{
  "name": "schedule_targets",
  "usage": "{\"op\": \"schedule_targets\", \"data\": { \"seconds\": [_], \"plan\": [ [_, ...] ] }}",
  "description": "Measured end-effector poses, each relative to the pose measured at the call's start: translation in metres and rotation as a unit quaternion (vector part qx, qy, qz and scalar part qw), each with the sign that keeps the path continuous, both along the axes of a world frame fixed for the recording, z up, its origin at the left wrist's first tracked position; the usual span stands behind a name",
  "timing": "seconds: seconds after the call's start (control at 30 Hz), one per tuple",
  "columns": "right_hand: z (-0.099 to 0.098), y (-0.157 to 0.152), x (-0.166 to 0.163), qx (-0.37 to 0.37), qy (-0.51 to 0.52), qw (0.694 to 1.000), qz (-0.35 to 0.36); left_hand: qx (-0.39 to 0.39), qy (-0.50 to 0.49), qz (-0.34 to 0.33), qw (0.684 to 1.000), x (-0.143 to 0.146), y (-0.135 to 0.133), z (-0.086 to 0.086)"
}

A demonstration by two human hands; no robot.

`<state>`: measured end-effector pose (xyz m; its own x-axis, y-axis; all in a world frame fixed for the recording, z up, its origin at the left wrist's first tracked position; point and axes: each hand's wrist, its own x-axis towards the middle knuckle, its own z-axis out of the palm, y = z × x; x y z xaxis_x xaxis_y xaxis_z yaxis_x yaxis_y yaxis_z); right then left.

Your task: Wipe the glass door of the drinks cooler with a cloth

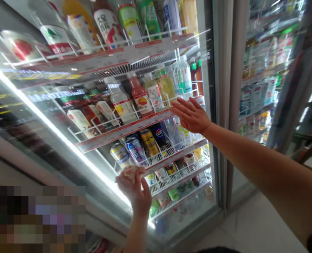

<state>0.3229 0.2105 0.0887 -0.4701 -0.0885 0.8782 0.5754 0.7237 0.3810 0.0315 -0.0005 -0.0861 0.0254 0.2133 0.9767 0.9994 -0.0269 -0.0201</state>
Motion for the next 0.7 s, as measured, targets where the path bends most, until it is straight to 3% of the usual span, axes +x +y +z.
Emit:
{"op": "schedule_targets", "data": {
  "seconds": [0.07,0.13,0.3,0.37,0.5,0.6,0.7],
  "plan": [
    [0.0,0.0,0.0,-0.009,-0.006,1.0,-0.006,-0.025,0.007,-0.005,1.0,0.005,0.0,-0.01],
    [0.001,-0.001,0.0,-0.013,-0.01,1.0,-0.009,-0.028,0.0,-0.007,1.0,0.004,0.001,-0.006],
    [0.002,0.0,0.001,0.007,0.0,1.0,-0.001,0.038,-0.016,-0.004,0.999,-0.01,0.006,0.041],
    [0.001,0.0,0.0,0.009,0.001,1.0,-0.001,0.048,-0.031,0.001,0.998,-0.013,0.008,0.046],
    [0.001,0.0,0.0,-0.008,-0.003,1.0,-0.007,-0.01,-0.055,0.011,0.998,-0.003,0.008,0.015],
    [0.001,-0.001,0.0,-0.001,0.001,1.0,-0.006,-0.028,-0.017,0.01,0.999,0.006,0.007,-0.01],
    [0.002,-0.001,0.0,0.001,-0.002,1.0,-0.014,-0.009,0.013,0.006,1.0,0.004,0.007,-0.008]
  ]
}}
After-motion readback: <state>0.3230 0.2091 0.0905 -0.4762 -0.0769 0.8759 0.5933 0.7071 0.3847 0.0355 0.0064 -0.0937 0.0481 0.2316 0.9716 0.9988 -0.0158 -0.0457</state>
